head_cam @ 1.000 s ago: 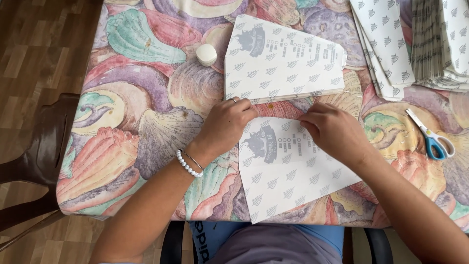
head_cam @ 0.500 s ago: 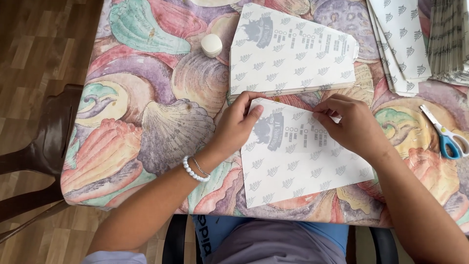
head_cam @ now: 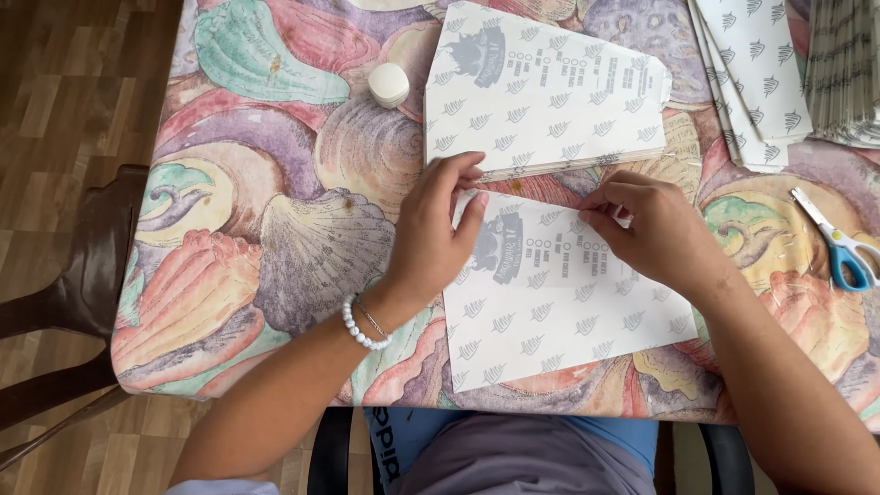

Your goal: Folding pre-printed paper sheets into triangular bags on a table.

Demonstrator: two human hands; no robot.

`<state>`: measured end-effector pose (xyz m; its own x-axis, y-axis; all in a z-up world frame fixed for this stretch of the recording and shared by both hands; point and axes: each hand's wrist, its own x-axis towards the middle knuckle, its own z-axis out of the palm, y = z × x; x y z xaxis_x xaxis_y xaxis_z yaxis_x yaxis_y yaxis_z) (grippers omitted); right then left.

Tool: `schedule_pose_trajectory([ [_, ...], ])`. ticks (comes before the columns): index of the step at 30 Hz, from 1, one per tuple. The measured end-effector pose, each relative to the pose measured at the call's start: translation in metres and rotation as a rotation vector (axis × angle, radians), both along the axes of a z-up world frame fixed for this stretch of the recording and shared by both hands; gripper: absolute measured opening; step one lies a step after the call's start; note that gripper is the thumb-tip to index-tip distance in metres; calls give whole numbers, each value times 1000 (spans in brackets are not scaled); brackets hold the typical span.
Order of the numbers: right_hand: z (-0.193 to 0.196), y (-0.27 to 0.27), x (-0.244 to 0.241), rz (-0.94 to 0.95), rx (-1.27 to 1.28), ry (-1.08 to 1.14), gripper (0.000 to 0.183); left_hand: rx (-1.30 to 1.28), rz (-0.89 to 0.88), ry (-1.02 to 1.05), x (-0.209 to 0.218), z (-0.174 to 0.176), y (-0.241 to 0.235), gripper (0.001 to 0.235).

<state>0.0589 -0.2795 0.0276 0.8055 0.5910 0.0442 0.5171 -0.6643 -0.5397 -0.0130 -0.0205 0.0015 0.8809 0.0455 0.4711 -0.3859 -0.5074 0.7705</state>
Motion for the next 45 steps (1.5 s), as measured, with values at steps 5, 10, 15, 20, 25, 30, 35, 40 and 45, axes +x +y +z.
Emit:
schedule_pose_trajectory([
  [5, -4, 6, -2, 8, 17, -81, 9, 356, -49, -44, 29, -19, 19, 13],
  [10, 2, 11, 0, 1, -80, -75, 14, 491, -129, 46, 35, -16, 19, 12],
  [15, 14, 17, 4, 12, -163, 5, 14, 621, -203, 199, 37, -4, 22, 17],
  [20, 35, 19, -1, 67, -257, 119, 14, 512, -299, 440, 32, 15, 16, 14],
  [25, 22, 16, -6, 111, -281, 54, 14, 644, -277, 447, 28, 3, 18, 14],
  [30, 23, 13, -13, 152, -280, -58, 13, 801, -320, 110, 19, -10, 25, 14],
  [35, 21, 7, -9, 257, -356, -157, 12, 832, -432, -76, 17, 1, 37, 17],
  [40, 29, 8, -16, 339, -420, -238, 9, 804, -507, -193, 18, 0, 43, 14],
  [45, 27, 7, -26, 425, -462, -407, 13, 822, -519, -307, 17, 8, 39, 14],
])
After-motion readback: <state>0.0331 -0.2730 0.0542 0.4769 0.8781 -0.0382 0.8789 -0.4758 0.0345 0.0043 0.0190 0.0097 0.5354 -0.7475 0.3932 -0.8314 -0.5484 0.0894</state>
